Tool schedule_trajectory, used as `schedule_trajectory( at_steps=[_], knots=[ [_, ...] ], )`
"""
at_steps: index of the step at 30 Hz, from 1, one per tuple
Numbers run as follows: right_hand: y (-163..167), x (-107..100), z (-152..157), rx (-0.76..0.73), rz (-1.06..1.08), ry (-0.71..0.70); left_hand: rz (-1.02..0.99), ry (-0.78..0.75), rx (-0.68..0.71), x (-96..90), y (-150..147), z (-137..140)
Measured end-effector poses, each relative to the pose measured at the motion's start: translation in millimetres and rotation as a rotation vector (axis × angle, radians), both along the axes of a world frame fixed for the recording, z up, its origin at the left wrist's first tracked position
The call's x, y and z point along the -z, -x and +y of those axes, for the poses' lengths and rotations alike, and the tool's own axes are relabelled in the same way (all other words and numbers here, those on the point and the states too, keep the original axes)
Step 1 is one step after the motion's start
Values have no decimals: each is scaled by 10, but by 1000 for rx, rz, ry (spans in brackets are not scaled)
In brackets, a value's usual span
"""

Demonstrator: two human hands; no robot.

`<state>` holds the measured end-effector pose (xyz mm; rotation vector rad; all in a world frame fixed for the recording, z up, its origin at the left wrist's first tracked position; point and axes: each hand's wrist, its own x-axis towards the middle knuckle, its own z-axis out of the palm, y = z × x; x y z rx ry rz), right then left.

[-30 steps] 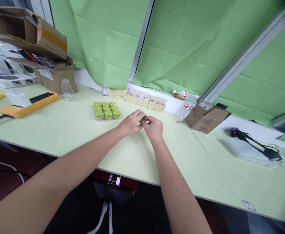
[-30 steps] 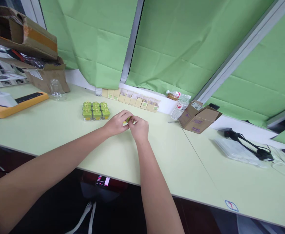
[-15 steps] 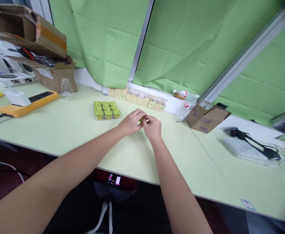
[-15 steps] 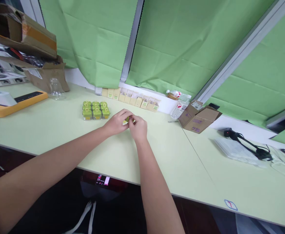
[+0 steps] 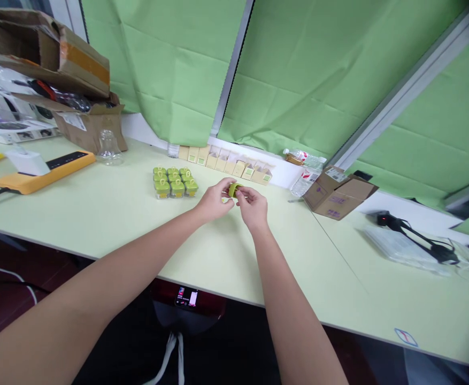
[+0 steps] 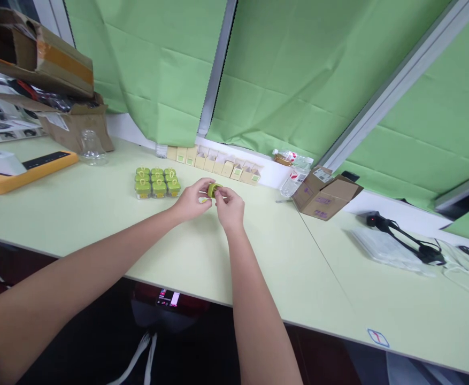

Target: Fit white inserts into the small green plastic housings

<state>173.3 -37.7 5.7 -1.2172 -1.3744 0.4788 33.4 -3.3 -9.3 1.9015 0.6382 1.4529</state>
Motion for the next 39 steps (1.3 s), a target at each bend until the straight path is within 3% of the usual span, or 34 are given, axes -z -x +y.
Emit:
schedule_trajectory(
  at_steps=[5, 12, 23, 31, 39],
  knots=[
    [-4, -60, -21, 2, 96, 44, -239, 329, 85, -22, -13, 98],
    [-21, -47, -28, -55, 68, 83, -324, 531, 161, -46, 54, 102],
    [-9, -21, -25, -69, 75, 99, -321, 556, 183, -46, 44, 85],
    [12, -34, -57, 65, 106, 70, -322, 535, 189, -94, 13, 27],
    [23, -50, -46, -186, 287, 216, -293, 522, 204, -66, 19, 42]
  ],
)
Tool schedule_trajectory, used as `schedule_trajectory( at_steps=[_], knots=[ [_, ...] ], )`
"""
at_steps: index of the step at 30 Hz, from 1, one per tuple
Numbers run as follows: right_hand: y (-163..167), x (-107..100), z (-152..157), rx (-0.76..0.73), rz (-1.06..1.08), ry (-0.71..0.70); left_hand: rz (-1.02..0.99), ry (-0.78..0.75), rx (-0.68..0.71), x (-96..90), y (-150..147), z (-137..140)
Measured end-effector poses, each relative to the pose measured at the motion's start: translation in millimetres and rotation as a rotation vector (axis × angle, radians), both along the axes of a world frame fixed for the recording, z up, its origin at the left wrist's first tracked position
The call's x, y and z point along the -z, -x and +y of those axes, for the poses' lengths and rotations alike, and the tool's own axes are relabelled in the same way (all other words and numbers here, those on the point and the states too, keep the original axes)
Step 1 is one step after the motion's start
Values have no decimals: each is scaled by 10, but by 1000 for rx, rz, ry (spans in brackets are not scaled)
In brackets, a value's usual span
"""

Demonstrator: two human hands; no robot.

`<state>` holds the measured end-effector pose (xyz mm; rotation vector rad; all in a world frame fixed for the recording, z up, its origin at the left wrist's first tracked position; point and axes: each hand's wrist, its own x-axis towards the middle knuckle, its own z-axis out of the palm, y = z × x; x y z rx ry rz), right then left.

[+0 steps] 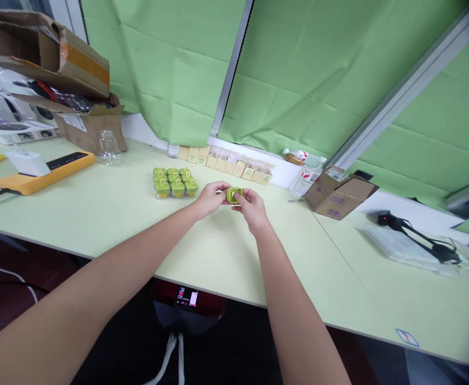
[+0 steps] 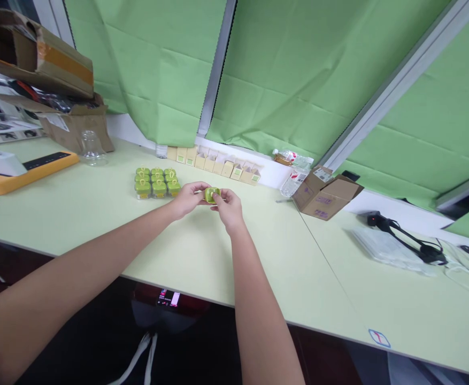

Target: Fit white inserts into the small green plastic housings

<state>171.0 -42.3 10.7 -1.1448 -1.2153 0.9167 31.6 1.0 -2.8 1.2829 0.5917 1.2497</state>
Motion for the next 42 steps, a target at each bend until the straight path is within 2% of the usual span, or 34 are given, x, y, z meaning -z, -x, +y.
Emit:
schedule_trajectory(
  at_steps=[6, 12, 17, 25, 27, 29, 31, 34, 42],
  knots=[
    [-21, -78, -60, -186, 200, 54, 44, 39, 13, -94, 22, -24],
    [-8, -99, -90, -224, 216, 13, 64, 85, -12, -156, 19, -71],
    [-3, -99, -95, -182, 190, 8, 64, 74, 34, -163, 20, -122],
    [-17, -111, -95, -119, 183, 47, -3, 166, 179, -97, 59, -69],
    [-36, -95, -69, -6, 140, 58, -27, 174, 178, -64, 44, -38],
    [-55, -78, -42, 158, 52, 34, -60, 167, 108, -37, 20, -14],
    [-65, -64, -24, 259, -47, -9, -82, 153, 28, -18, -3, 1],
    [-63, -51, -22, 244, -131, -12, -93, 135, -9, 0, -20, 8],
    [-63, -24, -41, 149, -197, 5, -104, 154, 8, 30, 10, 9]
  ],
)
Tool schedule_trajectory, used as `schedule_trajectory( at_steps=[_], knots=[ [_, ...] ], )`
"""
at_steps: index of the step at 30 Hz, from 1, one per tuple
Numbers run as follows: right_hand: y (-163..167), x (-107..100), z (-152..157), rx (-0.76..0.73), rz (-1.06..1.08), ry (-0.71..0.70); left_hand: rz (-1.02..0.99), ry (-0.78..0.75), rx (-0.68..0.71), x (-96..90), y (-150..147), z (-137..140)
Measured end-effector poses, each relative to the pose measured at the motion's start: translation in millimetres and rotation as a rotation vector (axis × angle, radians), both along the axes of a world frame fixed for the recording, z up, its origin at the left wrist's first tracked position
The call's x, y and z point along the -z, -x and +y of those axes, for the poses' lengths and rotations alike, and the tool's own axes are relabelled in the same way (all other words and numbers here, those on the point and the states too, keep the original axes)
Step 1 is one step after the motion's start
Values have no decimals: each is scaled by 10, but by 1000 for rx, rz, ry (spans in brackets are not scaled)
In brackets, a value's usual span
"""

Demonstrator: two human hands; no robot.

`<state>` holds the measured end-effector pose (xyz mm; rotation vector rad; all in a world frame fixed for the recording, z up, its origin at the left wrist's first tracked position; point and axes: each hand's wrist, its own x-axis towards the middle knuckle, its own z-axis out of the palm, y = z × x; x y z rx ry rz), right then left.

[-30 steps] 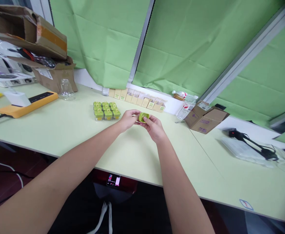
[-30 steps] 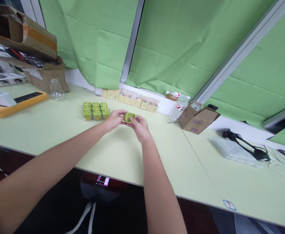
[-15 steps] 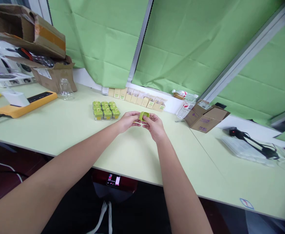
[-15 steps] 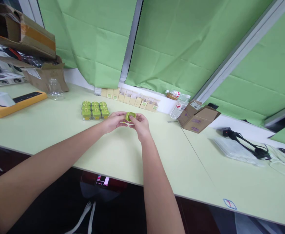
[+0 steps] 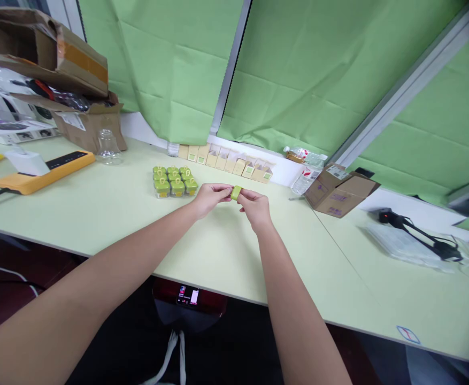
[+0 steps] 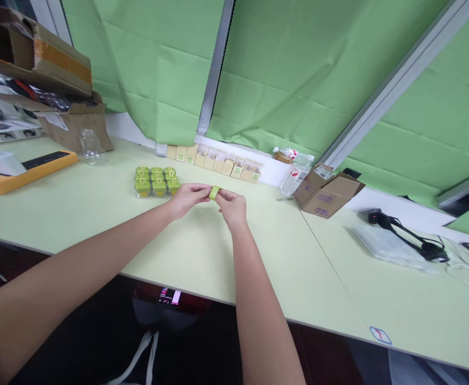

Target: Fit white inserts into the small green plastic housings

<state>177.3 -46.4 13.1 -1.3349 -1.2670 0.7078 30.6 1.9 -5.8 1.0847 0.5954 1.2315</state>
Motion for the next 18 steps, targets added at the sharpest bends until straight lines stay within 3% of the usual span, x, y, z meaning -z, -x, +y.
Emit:
schedule_trajectory(
  at_steps=[18],
  knots=[
    [3, -11, 14, 57, 54, -76, -16, 64, 63, -13, -52, -51]
  ],
)
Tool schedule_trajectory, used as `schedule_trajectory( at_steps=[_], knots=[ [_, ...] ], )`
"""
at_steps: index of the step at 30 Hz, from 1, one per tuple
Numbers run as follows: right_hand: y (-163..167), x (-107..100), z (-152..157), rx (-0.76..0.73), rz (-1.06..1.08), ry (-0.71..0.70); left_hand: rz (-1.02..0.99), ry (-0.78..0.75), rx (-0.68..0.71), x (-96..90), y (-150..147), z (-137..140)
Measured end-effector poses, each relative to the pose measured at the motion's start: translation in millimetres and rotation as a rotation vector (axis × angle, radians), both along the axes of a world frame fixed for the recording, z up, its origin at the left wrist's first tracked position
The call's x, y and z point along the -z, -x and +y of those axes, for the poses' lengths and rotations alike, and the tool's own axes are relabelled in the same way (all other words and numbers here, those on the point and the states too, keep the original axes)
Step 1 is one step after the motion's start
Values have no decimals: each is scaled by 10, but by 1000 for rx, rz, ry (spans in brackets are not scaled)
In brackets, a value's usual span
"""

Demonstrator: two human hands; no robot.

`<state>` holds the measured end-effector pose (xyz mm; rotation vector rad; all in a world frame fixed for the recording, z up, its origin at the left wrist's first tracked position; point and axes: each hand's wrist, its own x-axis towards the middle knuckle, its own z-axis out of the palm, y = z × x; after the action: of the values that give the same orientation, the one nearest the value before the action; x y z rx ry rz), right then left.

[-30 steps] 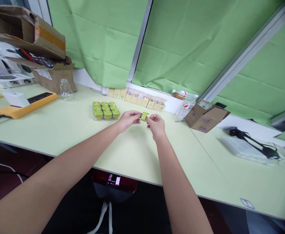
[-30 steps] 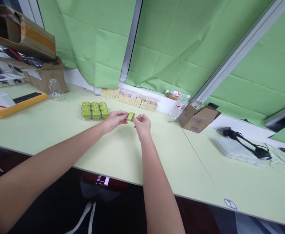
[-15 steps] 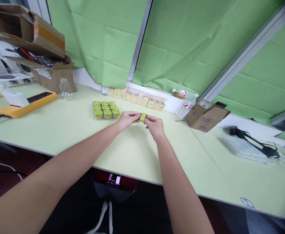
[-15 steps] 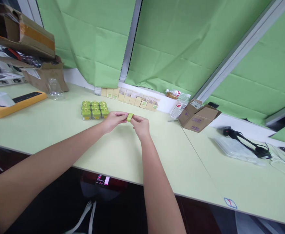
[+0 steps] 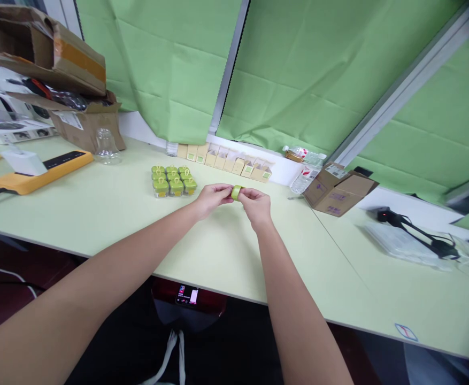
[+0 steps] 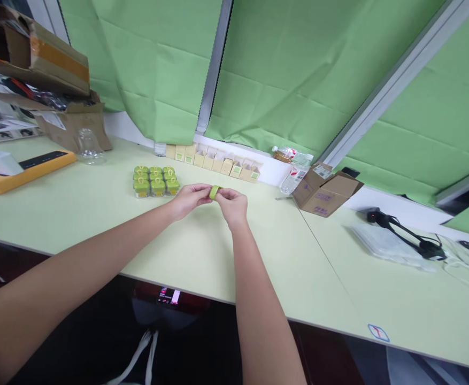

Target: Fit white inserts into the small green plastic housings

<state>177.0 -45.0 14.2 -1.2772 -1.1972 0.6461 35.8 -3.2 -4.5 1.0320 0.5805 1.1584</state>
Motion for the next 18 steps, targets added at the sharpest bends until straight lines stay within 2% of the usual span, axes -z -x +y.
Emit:
schedule_trajectory(
  at_steps=[7, 18],
  knots=[
    [-17, 15, 17, -8, 4, -15, 19, -21, -43, -23, -13, -41],
    [-74, 11, 20, -80, -58, 43, 60, -114, -124, 9, -23, -1]
  ],
)
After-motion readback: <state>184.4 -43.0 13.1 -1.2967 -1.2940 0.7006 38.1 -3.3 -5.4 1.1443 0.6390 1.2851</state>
